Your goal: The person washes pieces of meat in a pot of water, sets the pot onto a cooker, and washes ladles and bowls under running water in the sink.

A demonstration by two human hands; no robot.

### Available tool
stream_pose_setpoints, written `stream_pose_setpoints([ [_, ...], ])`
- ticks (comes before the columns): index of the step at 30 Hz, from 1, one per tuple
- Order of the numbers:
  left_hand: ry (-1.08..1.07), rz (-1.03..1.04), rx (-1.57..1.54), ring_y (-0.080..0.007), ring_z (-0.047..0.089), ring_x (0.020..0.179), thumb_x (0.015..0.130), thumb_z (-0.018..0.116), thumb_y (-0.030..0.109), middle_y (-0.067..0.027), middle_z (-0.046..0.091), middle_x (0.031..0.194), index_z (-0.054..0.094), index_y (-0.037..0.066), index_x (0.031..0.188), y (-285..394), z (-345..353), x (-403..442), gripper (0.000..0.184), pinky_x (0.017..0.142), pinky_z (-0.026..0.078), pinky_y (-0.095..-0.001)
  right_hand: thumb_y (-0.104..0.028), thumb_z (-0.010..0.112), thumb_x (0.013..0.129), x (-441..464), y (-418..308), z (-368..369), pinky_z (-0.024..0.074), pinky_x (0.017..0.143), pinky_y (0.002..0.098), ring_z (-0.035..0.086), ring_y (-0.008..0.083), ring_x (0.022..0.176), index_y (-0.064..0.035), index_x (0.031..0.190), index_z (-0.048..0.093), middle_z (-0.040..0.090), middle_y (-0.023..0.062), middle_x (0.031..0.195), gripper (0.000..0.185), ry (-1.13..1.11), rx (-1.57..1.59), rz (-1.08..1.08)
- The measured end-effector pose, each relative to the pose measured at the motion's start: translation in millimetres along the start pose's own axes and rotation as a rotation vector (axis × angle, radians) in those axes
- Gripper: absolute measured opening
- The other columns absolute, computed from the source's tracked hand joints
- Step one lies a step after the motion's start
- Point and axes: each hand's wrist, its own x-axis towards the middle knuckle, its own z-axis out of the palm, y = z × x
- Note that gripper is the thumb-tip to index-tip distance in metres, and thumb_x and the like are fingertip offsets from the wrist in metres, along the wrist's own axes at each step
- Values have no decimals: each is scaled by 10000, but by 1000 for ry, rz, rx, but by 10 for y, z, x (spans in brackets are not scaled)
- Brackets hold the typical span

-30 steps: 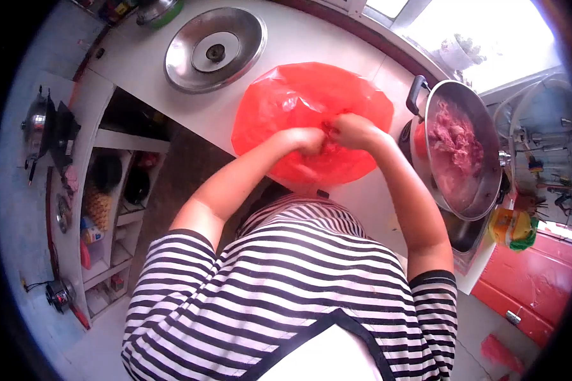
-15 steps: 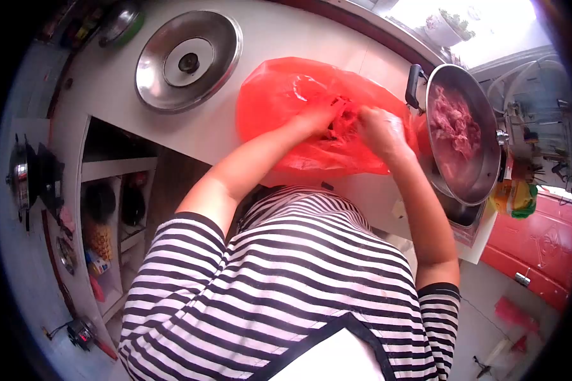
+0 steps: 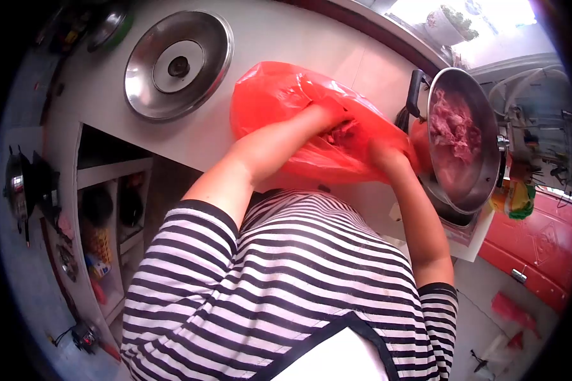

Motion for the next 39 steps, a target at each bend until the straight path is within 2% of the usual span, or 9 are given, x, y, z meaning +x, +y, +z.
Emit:
stream_pose_setpoints([
  [2,61,166,-218,-184,540,569,766,545,129,-75,570,678,571,70,878,-333,-123,478,129,472,446,-291,-151,427,776,-5,-188,-221,453,700,396,590,326,776,-35,871,595,600,188,856,225,64,201,46],
  [9,96,72,691,-131,537,788,695,564,67,-101,570,863,552,75,933,457,-70,-686,239,663,445,-238,-104,504,779,60,-332,-395,443,689,370,576,336,785,28,958,544,585,212,851,225,130,622,-32],
  [11,-119,0,265,-126,546,791,704,557,59,-92,570,892,512,41,993,200,-258,-501,293,684,447,-250,-99,524,774,41,-339,-466,445,677,351,585,312,771,27,976,541,588,205,851,238,182,688,-27],
  [15,-43,234,-269,-133,577,707,737,555,79,-43,583,832,465,29,1059,54,-165,-894,338,630,478,-277,-78,520,759,77,-192,-472,457,717,339,593,287,796,38,895,577,595,201,847,188,347,953,29],
  [22,170,180,-363,-151,582,759,772,572,141,-54,594,808,476,55,1020,-16,-244,-1083,279,665,480,-282,-71,545,701,198,-207,-278,438,806,340,540,263,952,-3,1087,497,547,181,1029,395,131,1067,-149],
  [28,135,250,-459,-178,580,609,788,582,225,-75,582,762,460,59,1006,-134,40,-1201,298,559,490,-298,-189,531,728,298,-541,-169,384,867,408,444,305,1073,-99,1130,488,457,145,1167,414,-21,3,-89],
  [30,84,273,-373,-189,566,570,801,564,223,-79,572,753,451,51,1017,-103,94,-1233,299,532,488,-305,-244,489,767,365,-469,-59,367,881,409,424,303,1097,-114,1153,484,435,141,1207,406,-85,-120,-40],
  [32,7,278,-328,-185,571,608,805,559,220,-78,571,778,450,48,1027,-34,190,-1315,301,555,491,-306,-189,486,766,465,-369,345,423,805,422,498,282,1018,-63,1012,562,537,150,1071,287,257,-95,-13],
  [39,160,334,-520,-167,567,819,804,565,203,-83,563,923,432,45,1106,65,380,-1420,366,694,493,-323,-160,475,760,772,-98,595,472,723,409,592,290,844,-78,878,634,615,126,918,215,234,-185,-16],
])
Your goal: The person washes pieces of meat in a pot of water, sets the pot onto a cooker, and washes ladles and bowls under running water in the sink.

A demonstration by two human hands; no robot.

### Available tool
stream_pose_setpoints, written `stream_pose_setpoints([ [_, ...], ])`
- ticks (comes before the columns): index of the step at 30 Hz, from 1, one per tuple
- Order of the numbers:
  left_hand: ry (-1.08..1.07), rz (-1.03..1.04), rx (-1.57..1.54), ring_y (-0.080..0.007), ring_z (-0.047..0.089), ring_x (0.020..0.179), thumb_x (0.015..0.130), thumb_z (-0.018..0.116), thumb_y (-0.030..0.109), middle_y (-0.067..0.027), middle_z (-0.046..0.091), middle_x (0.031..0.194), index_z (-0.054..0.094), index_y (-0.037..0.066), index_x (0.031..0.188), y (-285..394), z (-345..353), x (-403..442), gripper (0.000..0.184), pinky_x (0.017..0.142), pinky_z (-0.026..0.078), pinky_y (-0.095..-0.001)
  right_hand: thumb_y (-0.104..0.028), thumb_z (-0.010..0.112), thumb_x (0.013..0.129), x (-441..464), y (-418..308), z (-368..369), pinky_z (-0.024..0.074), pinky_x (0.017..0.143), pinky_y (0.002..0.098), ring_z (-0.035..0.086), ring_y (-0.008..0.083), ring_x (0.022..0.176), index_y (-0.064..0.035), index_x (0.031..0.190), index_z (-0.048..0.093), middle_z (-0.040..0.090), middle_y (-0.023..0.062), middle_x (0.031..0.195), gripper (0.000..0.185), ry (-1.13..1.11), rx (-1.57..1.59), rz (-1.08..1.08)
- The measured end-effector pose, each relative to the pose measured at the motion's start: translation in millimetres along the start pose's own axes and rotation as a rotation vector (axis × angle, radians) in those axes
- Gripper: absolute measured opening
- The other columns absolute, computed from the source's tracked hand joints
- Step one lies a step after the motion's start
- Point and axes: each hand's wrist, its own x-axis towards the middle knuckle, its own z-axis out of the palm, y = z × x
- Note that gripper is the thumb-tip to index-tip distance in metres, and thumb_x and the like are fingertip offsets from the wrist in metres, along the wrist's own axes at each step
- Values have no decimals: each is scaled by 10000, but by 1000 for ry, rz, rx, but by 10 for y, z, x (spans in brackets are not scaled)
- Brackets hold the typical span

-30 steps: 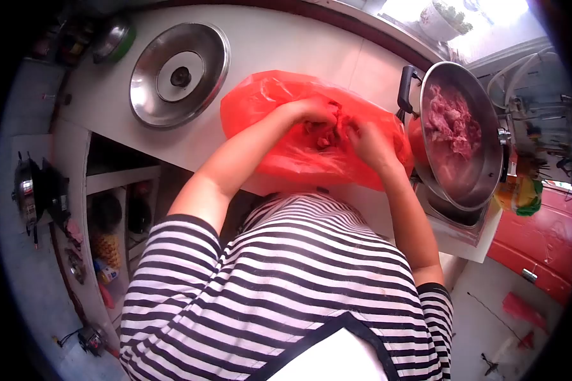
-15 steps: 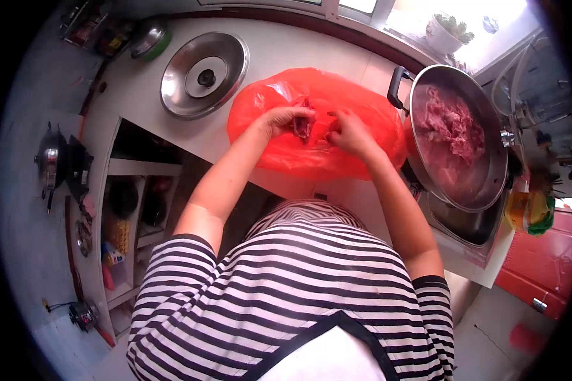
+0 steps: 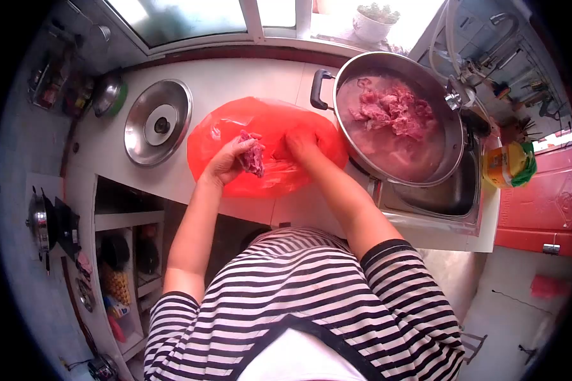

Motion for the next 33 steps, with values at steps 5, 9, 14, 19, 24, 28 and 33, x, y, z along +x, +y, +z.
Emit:
stream_pose_setpoints([
  [5,-20,26,-53,-169,572,835,805,564,208,-83,569,926,437,46,1111,61,284,-58,369,700,497,-343,-186,471,763,-42,-71,-177,464,739,386,589,272,860,-103,875,639,613,129,920,218,5,205,56],
  [9,-83,68,-85,-180,582,835,818,544,222,-90,576,940,441,44,1113,46,389,-14,360,706,502,-352,-219,464,772,-22,-210,-116,405,827,411,538,262,970,-113,930,618,579,124,1014,245,194,104,12],
  [14,-51,78,-171,-194,583,849,817,542,219,-103,579,952,450,39,1112,-9,553,-99,357,716,502,-363,-248,429,808,106,-269,-132,343,878,437,430,251,1102,-113,1079,530,491,103,1159,319,-106,136,13],
  [19,-24,89,-229,-215,577,871,811,553,230,-110,577,971,455,35,1121,-14,458,-235,380,774,480,-373,-174,358,831,281,-336,219,390,847,382,516,226,985,-91,1036,554,547,104,1068,296,226,1130,351],
  [24,-36,220,-344,-223,569,897,809,555,259,-119,572,982,437,15,1140,68,296,-256,428,804,465,-380,-72,590,671,17,-15,-836,478,586,336,575,178,704,-99,1059,508,579,44,890,397,91,1110,-127],
  [28,-102,383,-338,-239,552,899,799,561,319,-133,551,995,414,-5,1161,406,603,-289,508,803,453,-373,-38,613,655,-343,212,-1676,510,602,308,565,152,725,-78,1129,437,547,49,828,507,-198,2069,87],
  [33,-469,449,-359,-230,564,869,850,477,328,-136,557,975,419,-15,1147,766,1179,-59,457,748,470,-375,-38,567,708,-860,988,-2358,516,613,282,586,146,757,-33,1091,463,571,72,905,396,114,2186,83],
])
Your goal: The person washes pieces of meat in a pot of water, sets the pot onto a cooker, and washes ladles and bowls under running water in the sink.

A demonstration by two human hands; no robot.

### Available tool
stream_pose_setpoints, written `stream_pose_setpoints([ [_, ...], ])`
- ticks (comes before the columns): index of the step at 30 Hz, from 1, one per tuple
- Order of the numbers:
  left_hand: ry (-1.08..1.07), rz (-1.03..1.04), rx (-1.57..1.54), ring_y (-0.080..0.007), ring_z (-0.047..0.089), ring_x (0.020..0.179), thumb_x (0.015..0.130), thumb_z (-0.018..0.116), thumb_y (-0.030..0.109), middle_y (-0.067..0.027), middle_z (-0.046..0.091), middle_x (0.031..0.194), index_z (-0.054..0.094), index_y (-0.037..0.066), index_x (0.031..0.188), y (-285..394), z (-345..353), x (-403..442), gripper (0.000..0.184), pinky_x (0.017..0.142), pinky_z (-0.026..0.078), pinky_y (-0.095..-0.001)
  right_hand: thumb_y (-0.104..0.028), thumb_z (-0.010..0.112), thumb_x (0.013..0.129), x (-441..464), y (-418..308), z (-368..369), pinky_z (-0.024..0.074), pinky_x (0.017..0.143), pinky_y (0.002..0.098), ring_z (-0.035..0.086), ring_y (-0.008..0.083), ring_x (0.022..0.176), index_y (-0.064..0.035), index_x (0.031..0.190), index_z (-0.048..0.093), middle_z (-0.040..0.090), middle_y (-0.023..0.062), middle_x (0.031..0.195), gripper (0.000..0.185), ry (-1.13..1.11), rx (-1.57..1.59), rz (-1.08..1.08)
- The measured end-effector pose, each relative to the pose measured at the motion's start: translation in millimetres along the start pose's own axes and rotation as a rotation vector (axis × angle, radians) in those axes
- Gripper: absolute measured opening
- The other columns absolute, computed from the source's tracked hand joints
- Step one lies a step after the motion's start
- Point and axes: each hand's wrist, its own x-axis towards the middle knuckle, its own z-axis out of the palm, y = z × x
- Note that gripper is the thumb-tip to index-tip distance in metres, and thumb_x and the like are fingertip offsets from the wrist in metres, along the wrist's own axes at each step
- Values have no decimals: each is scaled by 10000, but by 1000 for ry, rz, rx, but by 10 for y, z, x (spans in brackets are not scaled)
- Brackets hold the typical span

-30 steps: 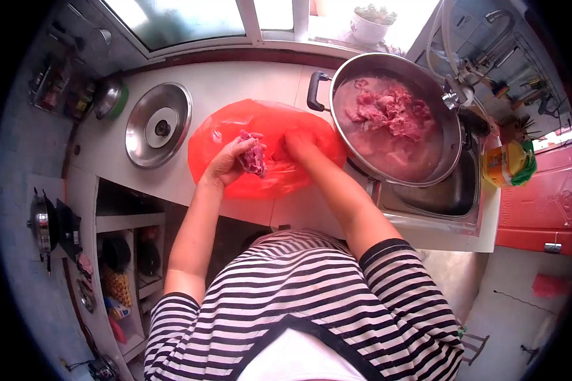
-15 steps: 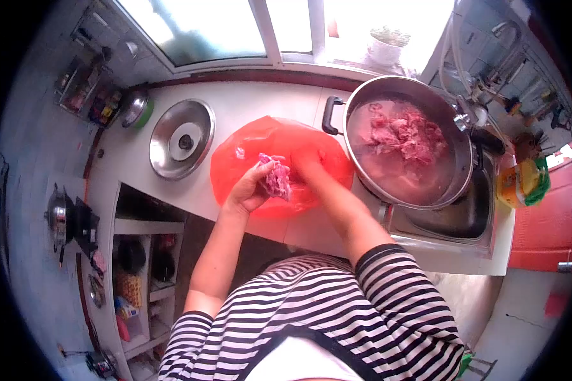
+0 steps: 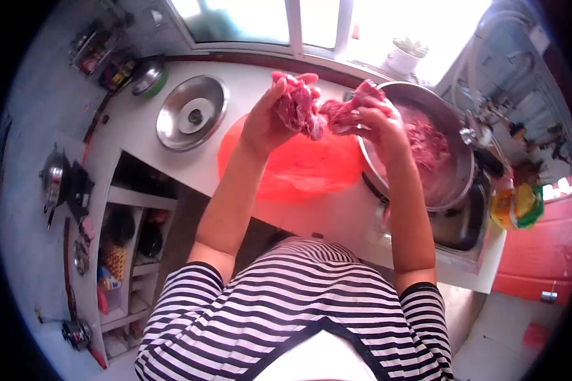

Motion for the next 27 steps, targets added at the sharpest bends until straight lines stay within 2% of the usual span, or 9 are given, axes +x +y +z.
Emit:
stream_pose_setpoints([
  [4,68,-217,297,-213,561,875,859,473,294,-132,551,1004,449,4,1102,-451,235,553,379,715,475,-331,-67,568,741,-389,-503,-518,515,614,287,607,173,734,7,1022,514,596,100,863,296,217,8,-121],
  [6,99,-301,552,-163,569,820,802,585,241,-108,566,932,466,12,1066,-823,233,835,369,678,467,-268,-77,571,744,-551,-562,-753,505,639,289,609,190,734,10,994,532,601,103,859,268,292,-30,-168],
  [12,0,-301,1782,-266,527,931,588,724,338,-187,531,1002,462,-2,1061,-1757,56,1106,639,809,415,-327,-41,580,734,-788,-363,-1518,493,662,298,613,224,730,9,917,572,617,117,831,190,444,-35,-252],
  [14,-55,-281,2073,-282,506,975,604,712,361,-190,512,1031,457,12,1091,-1909,71,1039,651,838,401,-333,-41,580,732,-840,-300,-1641,493,666,300,613,222,723,9,920,571,618,121,842,195,531,-25,-210],
  [15,-49,-79,2189,-265,494,1005,660,679,366,-176,500,1055,451,17,1112,-1973,135,979,614,859,392,-324,29,591,711,-844,-285,-1690,504,648,307,612,229,705,24,966,523,605,118,838,264,510,87,-185],
  [16,-55,-80,2191,-265,494,1005,660,679,366,-176,500,1055,451,17,1112,-2000,205,997,614,859,392,-324,29,591,711,-848,-260,-1722,504,648,307,612,229,705,24,966,523,605,118,838,264,513,91,-187],
  [19,-214,-144,1211,-229,493,997,739,632,298,-171,499,1061,414,-24,1132,-2080,457,1001,553,858,394,-306,10,604,725,-782,-190,-1653,491,683,289,597,203,764,13,992,523,603,113,853,278,437,156,-299],
  [22,-178,-40,1514,-195,506,986,708,610,161,-174,510,1051,383,-39,1153,-2195,473,1009,539,811,413,-297,0,611,728,-721,-226,-1413,487,683,282,591,191,757,12,994,522,603,109,851,281,420,200,-319],
  [27,31,-1,1658,-288,584,828,723,529,239,-172,603,859,534,27,1028,-2227,512,956,371,748,450,-353,58,616,698,-475,-118,-1423,491,608,252,566,144,694,-19,1020,448,576,78,871,371,666,-54,-517],
])
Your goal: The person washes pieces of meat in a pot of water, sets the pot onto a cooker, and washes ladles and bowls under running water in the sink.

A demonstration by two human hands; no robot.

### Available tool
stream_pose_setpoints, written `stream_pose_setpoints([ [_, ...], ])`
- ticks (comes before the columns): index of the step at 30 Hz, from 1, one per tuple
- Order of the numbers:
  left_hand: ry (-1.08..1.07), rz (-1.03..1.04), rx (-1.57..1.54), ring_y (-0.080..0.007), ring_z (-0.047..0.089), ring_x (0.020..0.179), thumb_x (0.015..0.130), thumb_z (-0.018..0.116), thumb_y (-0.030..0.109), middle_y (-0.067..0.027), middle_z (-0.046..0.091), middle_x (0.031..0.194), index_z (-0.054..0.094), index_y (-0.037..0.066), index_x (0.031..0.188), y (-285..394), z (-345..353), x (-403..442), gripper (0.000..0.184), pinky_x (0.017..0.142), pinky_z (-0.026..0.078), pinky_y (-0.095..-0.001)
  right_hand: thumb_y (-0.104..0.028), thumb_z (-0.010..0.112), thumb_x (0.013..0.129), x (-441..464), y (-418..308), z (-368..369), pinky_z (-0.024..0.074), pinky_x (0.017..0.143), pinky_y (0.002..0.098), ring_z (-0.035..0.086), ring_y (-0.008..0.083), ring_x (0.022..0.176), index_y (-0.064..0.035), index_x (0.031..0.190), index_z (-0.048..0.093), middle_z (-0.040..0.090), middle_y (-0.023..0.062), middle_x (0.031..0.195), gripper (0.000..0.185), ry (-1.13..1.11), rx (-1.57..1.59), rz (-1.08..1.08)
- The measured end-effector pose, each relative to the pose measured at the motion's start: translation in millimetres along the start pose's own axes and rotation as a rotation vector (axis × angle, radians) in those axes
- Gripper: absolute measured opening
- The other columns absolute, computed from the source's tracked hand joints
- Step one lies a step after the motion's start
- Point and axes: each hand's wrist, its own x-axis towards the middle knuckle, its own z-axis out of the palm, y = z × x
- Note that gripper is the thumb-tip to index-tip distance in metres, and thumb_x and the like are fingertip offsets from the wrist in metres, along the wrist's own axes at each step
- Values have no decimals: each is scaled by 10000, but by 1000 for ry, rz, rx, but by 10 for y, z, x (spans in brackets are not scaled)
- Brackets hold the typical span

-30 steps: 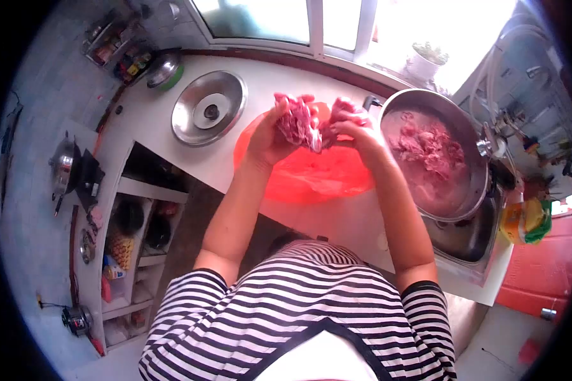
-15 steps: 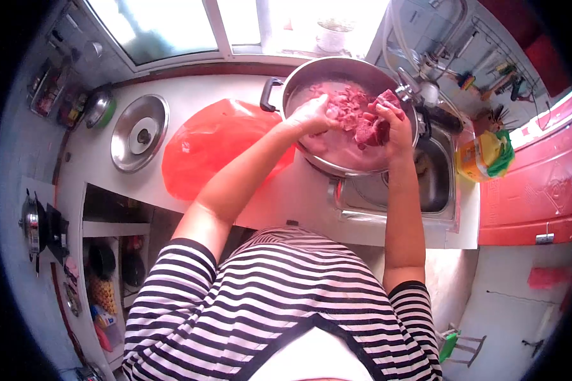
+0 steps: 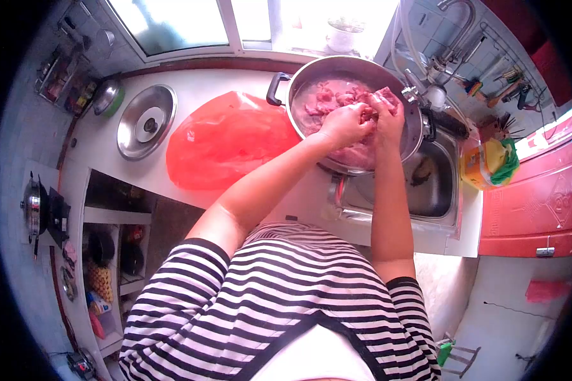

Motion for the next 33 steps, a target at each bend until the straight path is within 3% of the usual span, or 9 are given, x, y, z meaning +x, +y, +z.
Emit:
stream_pose_setpoints([
  [3,-211,-54,313,-300,577,840,726,510,251,-181,599,867,551,42,1012,96,-156,-42,356,750,443,-387,76,600,692,326,200,-183,479,510,234,549,132,610,-38,1010,456,565,64,809,368,172,-103,-99],
  [5,-232,-66,287,-311,568,843,726,507,248,-191,590,885,564,17,939,59,-218,-149,319,764,432,-402,72,603,683,686,223,-516,453,442,221,525,122,540,-51,998,464,554,53,771,366,245,-81,64],
  [12,-37,59,403,-359,418,1065,702,601,446,-232,430,1125,473,35,1097,-489,-322,-66,584,903,350,-417,-166,767,587,682,250,-576,466,664,271,547,130,748,-13,1013,502,572,56,832,524,-259,-747,53],
  [15,14,211,283,-308,535,919,768,560,353,-183,554,964,531,7,987,-464,-891,-150,410,812,415,-373,-290,702,635,425,41,-432,451,741,307,579,227,813,-5,1046,500,588,116,862,539,-395,-1362,-213],
  [17,-62,79,198,-294,577,678,796,524,264,-151,586,705,555,4,868,-415,-1362,-453,271,663,446,-367,-299,666,671,147,-240,-132,445,757,321,578,270,852,-30,1066,502,588,149,906,505,-383,-1789,-332],
  [22,-286,-210,569,-329,580,752,777,457,172,-197,586,782,555,1,815,-1476,-1547,-1263,201,665,453,-417,-201,590,775,-568,-483,953,457,720,311,589,199,815,-8,986,557,601,122,906,288,-875,-814,-90],
  [26,-549,-358,489,-337,575,780,719,457,100,-209,580,795,558,9,820,-1815,-1242,-1798,169,672,448,-426,-145,556,775,-1067,132,1578,448,695,311,584,227,768,12,901,582,595,153,829,203,-1303,-1042,-168],
  [30,-665,-296,341,-352,570,753,711,476,120,-211,575,765,560,19,847,-1760,-1085,-2122,189,636,439,-423,-143,533,719,-1159,1462,1576,437,619,395,554,377,696,30,693,578,539,232,709,180,-1374,-1404,-117],
  [33,-647,-388,173,-358,562,768,724,459,124,-217,572,786,556,17,849,-1598,-1271,-2217,191,653,429,-424,-177,582,657,-1405,1822,1577,467,674,406,582,334,792,-22,906,586,591,211,856,293,-1348,-1618,-16],
])
